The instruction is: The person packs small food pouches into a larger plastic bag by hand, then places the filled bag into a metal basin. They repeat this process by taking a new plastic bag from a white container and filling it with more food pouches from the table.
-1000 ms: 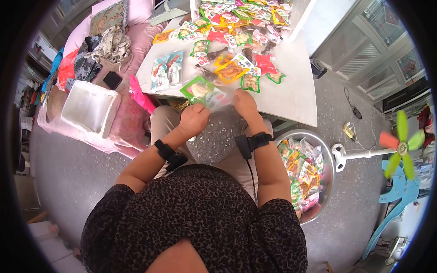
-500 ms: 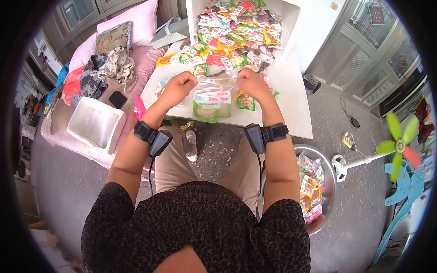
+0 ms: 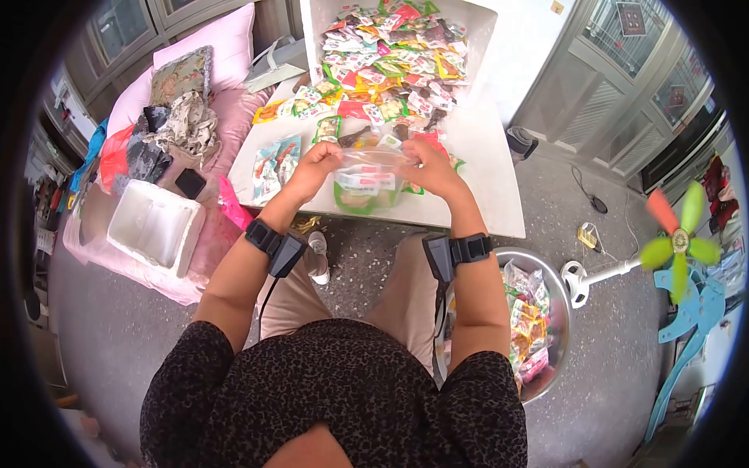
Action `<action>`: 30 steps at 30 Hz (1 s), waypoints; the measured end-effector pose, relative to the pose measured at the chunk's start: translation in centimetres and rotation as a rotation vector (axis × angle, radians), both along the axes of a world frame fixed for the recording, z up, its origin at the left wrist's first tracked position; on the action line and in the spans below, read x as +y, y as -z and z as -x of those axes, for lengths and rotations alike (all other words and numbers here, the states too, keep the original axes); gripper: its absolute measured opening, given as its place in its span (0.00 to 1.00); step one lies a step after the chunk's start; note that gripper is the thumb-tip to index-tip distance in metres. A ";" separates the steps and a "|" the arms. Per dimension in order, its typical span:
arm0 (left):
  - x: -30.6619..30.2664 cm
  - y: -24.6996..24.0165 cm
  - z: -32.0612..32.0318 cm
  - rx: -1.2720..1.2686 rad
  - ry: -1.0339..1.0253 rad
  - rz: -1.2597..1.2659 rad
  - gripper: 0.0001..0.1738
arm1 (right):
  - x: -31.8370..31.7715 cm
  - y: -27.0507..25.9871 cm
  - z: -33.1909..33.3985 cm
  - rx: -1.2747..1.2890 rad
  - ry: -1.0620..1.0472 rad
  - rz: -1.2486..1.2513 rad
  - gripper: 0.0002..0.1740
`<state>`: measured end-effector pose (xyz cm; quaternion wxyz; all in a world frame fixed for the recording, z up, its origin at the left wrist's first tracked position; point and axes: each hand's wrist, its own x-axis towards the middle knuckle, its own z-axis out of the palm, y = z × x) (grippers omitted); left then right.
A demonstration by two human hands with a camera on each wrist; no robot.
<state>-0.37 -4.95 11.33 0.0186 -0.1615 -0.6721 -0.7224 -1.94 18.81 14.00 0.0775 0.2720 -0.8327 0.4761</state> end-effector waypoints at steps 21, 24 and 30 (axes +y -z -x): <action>3.8 -3.3 -9.4 0.077 0.178 0.184 0.04 | 0.0 -2.0 -12.6 -0.025 -0.079 -0.224 0.09; 4.4 -2.8 -9.7 -0.032 0.294 0.150 0.05 | 1.0 -2.4 -14.4 -0.130 -0.069 -0.168 0.09; 4.7 -0.4 -8.2 -0.079 0.430 0.187 0.06 | 8.0 -2.3 -17.1 -0.229 0.068 -0.210 0.06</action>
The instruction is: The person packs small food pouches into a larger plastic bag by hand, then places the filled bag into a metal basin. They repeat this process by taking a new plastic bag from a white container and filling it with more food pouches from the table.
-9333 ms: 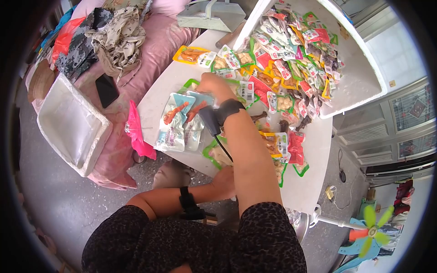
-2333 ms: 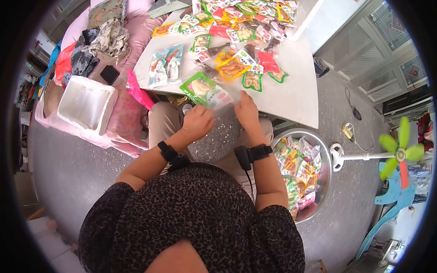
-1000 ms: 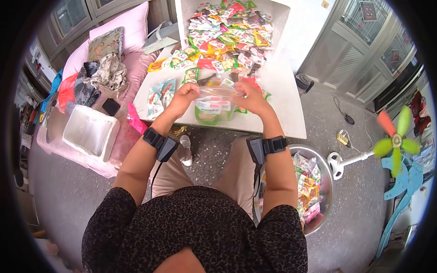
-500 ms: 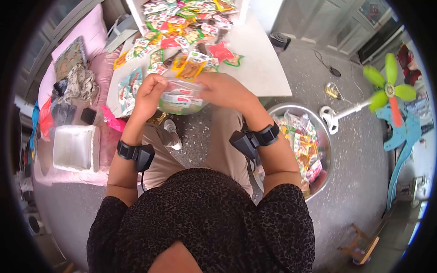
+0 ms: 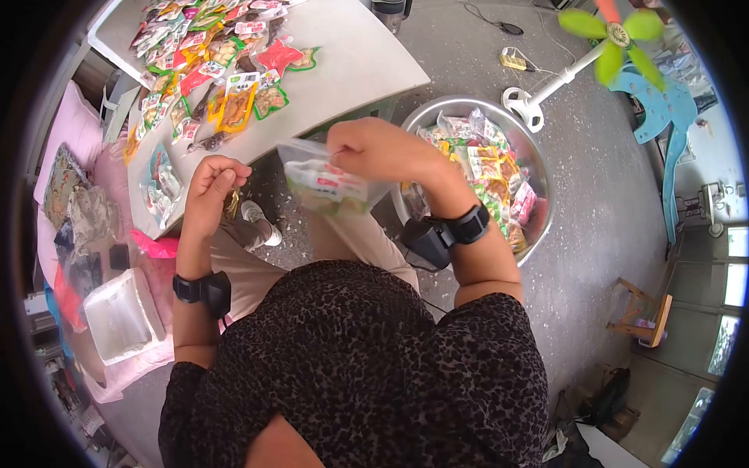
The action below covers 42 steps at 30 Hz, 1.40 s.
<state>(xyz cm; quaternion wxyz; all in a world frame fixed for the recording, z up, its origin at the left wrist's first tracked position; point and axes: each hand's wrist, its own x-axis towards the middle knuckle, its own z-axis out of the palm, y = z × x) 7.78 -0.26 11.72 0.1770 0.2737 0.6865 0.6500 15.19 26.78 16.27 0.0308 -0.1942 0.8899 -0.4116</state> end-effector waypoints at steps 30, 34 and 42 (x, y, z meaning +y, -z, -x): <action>-8.6 22.2 -0.7 -0.311 -0.103 0.766 0.09 | 30.2 23.0 -18.4 -0.376 1.375 -0.692 0.12; -8.6 22.3 -1.1 -0.214 -0.141 0.790 0.09 | 29.6 28.4 -17.3 -0.415 1.222 -0.643 0.11; -8.9 22.3 -1.3 -0.197 -0.122 0.736 0.09 | 17.1 36.3 -11.2 -0.412 0.630 -0.480 0.12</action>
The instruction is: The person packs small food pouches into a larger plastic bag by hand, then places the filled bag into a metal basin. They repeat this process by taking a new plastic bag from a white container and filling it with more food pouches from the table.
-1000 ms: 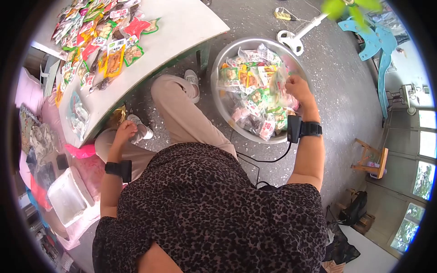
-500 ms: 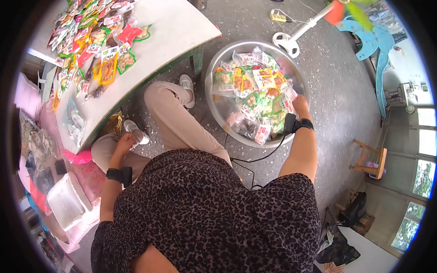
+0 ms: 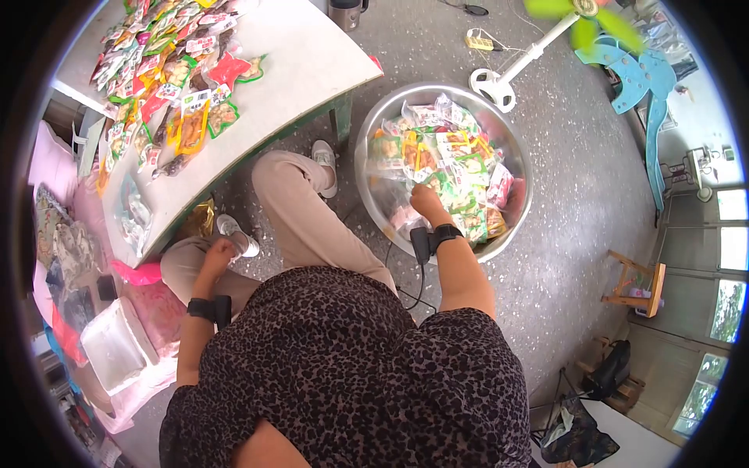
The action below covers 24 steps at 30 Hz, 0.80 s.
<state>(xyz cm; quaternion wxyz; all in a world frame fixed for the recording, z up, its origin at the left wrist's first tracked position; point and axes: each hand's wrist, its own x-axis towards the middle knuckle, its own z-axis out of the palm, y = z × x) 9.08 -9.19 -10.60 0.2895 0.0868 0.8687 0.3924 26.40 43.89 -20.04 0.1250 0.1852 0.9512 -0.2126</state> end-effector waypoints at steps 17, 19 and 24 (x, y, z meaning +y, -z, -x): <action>-7.3 -10.3 -1.0 0.653 -0.446 -0.114 0.05 | -25.9 -19.1 15.1 0.914 -0.574 0.227 0.12; -8.3 -13.5 -2.2 0.653 -0.577 -0.170 0.06 | -26.7 -17.8 15.4 0.908 -0.651 0.089 0.12; -13.4 -15.2 -3.7 0.984 -0.767 0.142 0.07 | -27.1 -16.5 15.8 0.843 -0.702 -0.064 0.11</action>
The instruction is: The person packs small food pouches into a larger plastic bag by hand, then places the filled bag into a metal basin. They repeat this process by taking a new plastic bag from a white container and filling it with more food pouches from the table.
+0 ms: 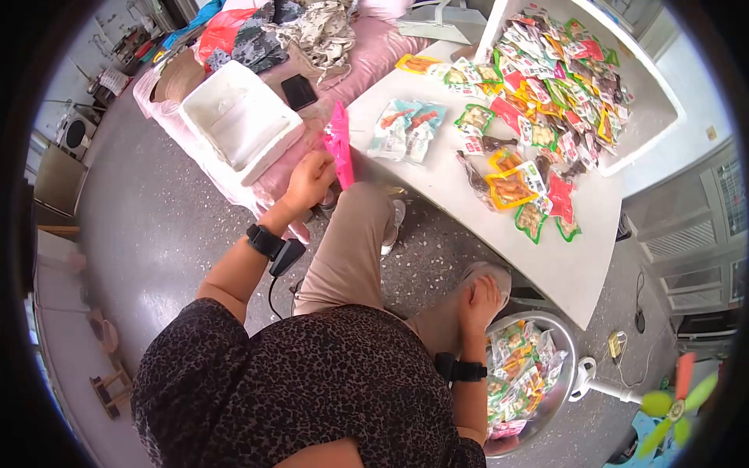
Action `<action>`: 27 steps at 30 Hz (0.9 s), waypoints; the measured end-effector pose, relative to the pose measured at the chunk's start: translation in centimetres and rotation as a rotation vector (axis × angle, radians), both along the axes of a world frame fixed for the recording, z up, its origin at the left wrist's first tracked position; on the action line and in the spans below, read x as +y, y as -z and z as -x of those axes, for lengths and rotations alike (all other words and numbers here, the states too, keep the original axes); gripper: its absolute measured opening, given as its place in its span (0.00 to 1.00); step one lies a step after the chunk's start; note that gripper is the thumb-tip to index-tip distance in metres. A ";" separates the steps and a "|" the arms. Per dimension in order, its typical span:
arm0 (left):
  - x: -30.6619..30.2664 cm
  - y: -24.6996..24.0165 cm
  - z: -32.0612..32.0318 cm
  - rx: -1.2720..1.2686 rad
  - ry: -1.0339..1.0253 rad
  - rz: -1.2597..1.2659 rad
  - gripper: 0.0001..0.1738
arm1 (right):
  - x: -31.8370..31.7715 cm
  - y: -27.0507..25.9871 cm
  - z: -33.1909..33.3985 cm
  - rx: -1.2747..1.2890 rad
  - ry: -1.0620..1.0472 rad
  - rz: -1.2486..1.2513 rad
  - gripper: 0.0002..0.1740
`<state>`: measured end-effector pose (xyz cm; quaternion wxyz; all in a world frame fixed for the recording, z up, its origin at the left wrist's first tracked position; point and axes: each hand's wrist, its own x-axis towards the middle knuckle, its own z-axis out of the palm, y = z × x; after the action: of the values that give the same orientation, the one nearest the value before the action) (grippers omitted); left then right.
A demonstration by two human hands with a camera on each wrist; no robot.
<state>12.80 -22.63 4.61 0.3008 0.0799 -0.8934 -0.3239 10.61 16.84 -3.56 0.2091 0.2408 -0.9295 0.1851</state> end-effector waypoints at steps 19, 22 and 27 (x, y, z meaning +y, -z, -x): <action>-21.4 3.2 -2.1 -0.586 -0.511 0.184 0.20 | -0.6 -1.0 0.0 -0.001 0.055 -0.053 0.08; -22.4 3.6 -2.2 -0.560 -0.475 0.122 0.20 | -0.7 -1.5 0.0 -0.010 0.022 -0.027 0.07; -24.3 4.3 -2.1 -0.522 -0.486 0.201 0.16 | -0.7 -1.6 -0.2 0.030 0.020 -0.002 0.06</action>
<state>14.90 -46.94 0.29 0.1370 0.3398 -0.9224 -0.1221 10.78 16.10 -1.98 0.2246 0.2343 -0.9289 0.1785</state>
